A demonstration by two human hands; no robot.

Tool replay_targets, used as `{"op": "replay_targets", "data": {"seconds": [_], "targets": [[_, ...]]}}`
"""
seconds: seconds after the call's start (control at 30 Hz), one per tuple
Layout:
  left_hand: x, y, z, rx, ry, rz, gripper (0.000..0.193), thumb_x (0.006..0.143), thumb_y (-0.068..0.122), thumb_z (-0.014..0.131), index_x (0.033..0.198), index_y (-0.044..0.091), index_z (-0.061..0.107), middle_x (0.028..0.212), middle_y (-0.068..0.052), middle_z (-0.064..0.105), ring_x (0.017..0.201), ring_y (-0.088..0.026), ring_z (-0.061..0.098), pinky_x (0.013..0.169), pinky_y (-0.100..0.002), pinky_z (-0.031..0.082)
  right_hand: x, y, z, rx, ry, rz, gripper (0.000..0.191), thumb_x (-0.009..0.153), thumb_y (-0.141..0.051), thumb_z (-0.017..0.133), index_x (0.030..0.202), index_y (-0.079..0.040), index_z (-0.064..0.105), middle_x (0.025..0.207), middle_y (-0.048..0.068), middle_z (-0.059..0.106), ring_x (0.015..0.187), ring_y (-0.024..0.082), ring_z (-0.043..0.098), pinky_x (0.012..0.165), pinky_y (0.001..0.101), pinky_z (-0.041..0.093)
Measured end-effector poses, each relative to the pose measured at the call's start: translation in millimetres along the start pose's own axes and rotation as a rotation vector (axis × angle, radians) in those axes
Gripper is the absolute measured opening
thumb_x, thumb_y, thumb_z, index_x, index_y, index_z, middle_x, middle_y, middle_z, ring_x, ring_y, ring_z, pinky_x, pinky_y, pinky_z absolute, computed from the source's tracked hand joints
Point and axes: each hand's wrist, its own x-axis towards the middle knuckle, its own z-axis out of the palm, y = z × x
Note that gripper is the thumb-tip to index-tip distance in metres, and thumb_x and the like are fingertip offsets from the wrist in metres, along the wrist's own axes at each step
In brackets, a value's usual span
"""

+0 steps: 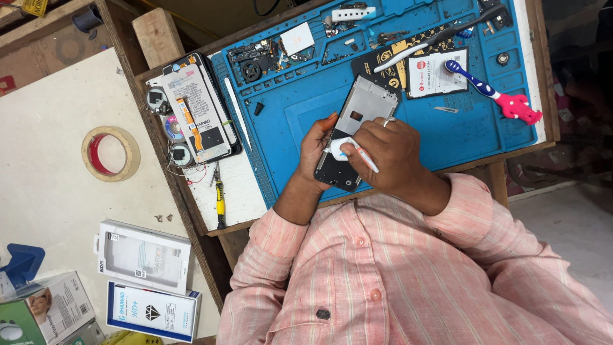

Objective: The person holds a disassembled smartphone at a repair bench, wipes its frame and back cover with a tissue, then squeezes adhesive from a small tube onto the phone frame while steadying the phone with the other hand.

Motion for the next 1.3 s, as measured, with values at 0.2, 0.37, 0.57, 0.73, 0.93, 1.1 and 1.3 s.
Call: {"op": "replay_targets", "data": {"seconds": [0.2, 0.37, 0.57, 0.73, 0.93, 1.1, 1.3], "targets": [[-1, 0, 7, 0.007, 0.007, -0.005, 0.043, 0.108, 0.034, 0.051, 0.123, -0.002, 0.067, 0.108, -0.016, 0.074, 0.095, -0.024, 0.074, 0.087, -0.037, 0.061, -2, 0, -4, 0.244, 0.050, 0.176, 0.034, 0.105, -0.025, 0.061, 0.077, -0.005, 0.058, 0.071, 0.008, 0.051, 0.064, 0.026, 0.049, 0.062, 0.0406, 0.037], [0, 1, 13, 0.001, 0.018, 0.004, 0.045, 0.108, 0.036, 0.050, 0.124, -0.003, 0.066, 0.108, -0.017, 0.074, 0.095, -0.024, 0.074, 0.087, -0.037, 0.062, 0, 2, -5, 0.086, 0.080, 0.093, 0.029, 0.105, -0.023, 0.062, 0.081, -0.007, 0.065, 0.074, 0.007, 0.057, 0.070, 0.028, 0.049, 0.067, 0.0427, 0.038], [0, 1, 11, -0.007, -0.017, 0.011, 0.044, 0.109, 0.036, 0.049, 0.123, -0.003, 0.067, 0.107, -0.016, 0.074, 0.094, -0.023, 0.074, 0.086, -0.036, 0.062, -1, 1, 2, 0.000, 0.070, 0.034, 0.024, 0.100, -0.024, 0.067, 0.081, -0.009, 0.068, 0.072, 0.005, 0.058, 0.072, 0.026, 0.050, 0.069, 0.0420, 0.038], [0, 0, 9, 0.005, -0.029, 0.015, 0.044, 0.109, 0.035, 0.049, 0.123, -0.002, 0.067, 0.106, -0.016, 0.074, 0.094, -0.022, 0.074, 0.085, -0.036, 0.062, -3, 2, 3, -0.019, 0.058, 0.039, 0.025, 0.100, -0.025, 0.067, 0.082, -0.008, 0.068, 0.073, 0.005, 0.058, 0.073, 0.026, 0.050, 0.070, 0.0423, 0.038], [1, 0, 7, 0.012, -0.034, 0.013, 0.045, 0.109, 0.036, 0.049, 0.122, -0.003, 0.067, 0.106, -0.016, 0.074, 0.093, -0.022, 0.074, 0.084, -0.035, 0.062, -3, 3, 4, -0.033, 0.054, 0.022, 0.025, 0.101, -0.025, 0.067, 0.083, -0.009, 0.068, 0.075, 0.005, 0.059, 0.074, 0.026, 0.051, 0.072, 0.0423, 0.038], [1, 0, 6, -0.011, -0.009, 0.016, 0.042, 0.109, 0.034, 0.050, 0.121, -0.002, 0.067, 0.106, -0.015, 0.074, 0.093, -0.022, 0.074, 0.085, -0.035, 0.062, -4, 3, 5, -0.057, 0.038, 0.008, 0.025, 0.100, -0.025, 0.068, 0.081, -0.009, 0.068, 0.074, 0.005, 0.058, 0.074, 0.026, 0.052, 0.071, 0.0423, 0.037], [0, 0, 8, -0.011, 0.000, 0.027, 0.041, 0.109, 0.034, 0.051, 0.118, -0.003, 0.068, 0.104, -0.016, 0.074, 0.090, -0.021, 0.074, 0.082, -0.034, 0.062, -7, 2, 7, -0.049, 0.039, -0.014, 0.027, 0.100, -0.026, 0.069, 0.082, -0.006, 0.066, 0.076, 0.006, 0.059, 0.074, 0.026, 0.052, 0.072, 0.0424, 0.037]]}}
